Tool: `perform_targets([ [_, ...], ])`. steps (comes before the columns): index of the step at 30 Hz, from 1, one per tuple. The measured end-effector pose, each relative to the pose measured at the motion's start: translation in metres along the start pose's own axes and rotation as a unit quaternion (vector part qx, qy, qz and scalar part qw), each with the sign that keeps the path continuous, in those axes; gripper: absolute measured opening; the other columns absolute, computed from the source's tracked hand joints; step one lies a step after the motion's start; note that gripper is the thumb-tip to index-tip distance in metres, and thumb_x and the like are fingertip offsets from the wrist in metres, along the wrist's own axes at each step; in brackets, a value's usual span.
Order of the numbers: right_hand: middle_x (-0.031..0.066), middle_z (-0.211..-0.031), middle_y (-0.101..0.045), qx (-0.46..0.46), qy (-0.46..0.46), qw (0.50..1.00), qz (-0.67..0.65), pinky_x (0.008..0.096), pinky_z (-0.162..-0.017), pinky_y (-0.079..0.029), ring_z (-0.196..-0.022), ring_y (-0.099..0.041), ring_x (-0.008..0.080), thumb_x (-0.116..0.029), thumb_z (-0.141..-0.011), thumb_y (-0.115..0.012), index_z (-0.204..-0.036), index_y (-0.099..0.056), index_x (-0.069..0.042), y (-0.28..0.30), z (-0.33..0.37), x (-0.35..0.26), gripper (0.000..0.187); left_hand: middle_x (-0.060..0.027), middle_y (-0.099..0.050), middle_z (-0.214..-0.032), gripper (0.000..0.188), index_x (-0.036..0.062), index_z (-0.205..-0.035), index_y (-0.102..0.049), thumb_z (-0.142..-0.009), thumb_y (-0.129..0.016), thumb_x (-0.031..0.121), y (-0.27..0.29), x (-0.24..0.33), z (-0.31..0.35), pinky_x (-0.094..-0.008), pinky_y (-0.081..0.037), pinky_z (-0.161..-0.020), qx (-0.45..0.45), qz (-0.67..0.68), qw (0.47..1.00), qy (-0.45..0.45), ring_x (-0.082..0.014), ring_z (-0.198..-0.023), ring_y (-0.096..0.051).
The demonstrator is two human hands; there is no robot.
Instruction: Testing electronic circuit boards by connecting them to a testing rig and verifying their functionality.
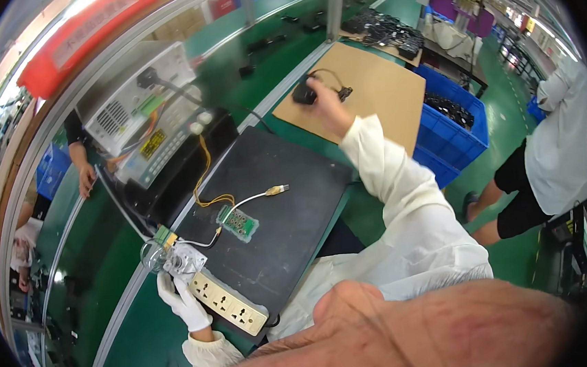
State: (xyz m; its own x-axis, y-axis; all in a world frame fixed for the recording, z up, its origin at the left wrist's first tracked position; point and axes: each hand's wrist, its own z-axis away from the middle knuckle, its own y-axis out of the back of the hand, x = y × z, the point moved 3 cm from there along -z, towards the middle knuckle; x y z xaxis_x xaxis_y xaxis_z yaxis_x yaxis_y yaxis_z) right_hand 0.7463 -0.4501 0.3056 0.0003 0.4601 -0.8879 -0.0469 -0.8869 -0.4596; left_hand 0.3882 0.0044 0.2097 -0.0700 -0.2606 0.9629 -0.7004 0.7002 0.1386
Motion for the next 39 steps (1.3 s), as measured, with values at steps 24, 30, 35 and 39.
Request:
perform_targets([
  [24, 0.0129, -0.114, -0.069, -0.154, 0.361, 0.815, 0.426, 0.0346, -0.094, -0.049, -0.107, -0.064, 0.0235, -0.017, -0.103, -0.061, -0.121, -0.067, 0.000, -0.110, -0.062, 0.053, 0.025, -0.0212, -0.056, -0.146, 0.063, 0.0084, -0.138, -0.060, -0.090, -0.073, 0.046, 0.142, -0.017, -0.065, -0.0495, -0.040, -0.113, 0.103, -0.527, 0.843, -0.045, -0.0417, -0.134, -0.052],
  [30, 0.0011, -0.109, -0.065, -0.340, 0.191, 0.914, 0.116, 0.0248, -0.090, -0.047, -0.100, -0.058, 0.0091, -0.006, -0.102, -0.058, -0.111, -0.068, -0.003, -0.188, 0.084, 0.034, 0.013, -0.0152, -0.049, -0.155, 0.076, 0.0155, -0.147, -0.056, -0.093, -0.051, 0.068, 0.206, -0.041, -0.121, -0.0566, -0.029, -0.117, 0.188, -0.631, 0.743, 0.118, -0.0343, -0.146, -0.040],
  [35, 0.0057, -0.127, -0.062, -0.570, 0.020, 0.807, 0.154, 0.0311, -0.096, -0.048, -0.113, -0.060, 0.0175, -0.007, -0.100, -0.060, -0.123, -0.063, -0.004, -0.205, 0.203, 0.047, 0.024, -0.0125, -0.046, -0.158, 0.076, 0.0201, -0.149, -0.055, -0.093, -0.047, 0.071, 0.212, -0.035, -0.138, -0.0583, -0.026, -0.118, 0.183, -0.624, 0.737, 0.183, -0.0318, -0.149, -0.037],
  [39, 0.0130, -0.135, -0.058, -0.635, 0.247, 0.643, 0.348, 0.0398, -0.107, -0.045, -0.126, -0.057, 0.0299, -0.011, -0.098, -0.065, -0.125, -0.062, -0.004, -0.201, 0.242, 0.050, 0.028, -0.0111, -0.046, -0.158, 0.072, 0.0250, -0.150, -0.053, -0.093, -0.048, 0.068, 0.216, -0.036, -0.143, -0.0588, -0.026, -0.117, 0.171, -0.640, 0.726, 0.183, -0.0313, -0.148, -0.038],
])
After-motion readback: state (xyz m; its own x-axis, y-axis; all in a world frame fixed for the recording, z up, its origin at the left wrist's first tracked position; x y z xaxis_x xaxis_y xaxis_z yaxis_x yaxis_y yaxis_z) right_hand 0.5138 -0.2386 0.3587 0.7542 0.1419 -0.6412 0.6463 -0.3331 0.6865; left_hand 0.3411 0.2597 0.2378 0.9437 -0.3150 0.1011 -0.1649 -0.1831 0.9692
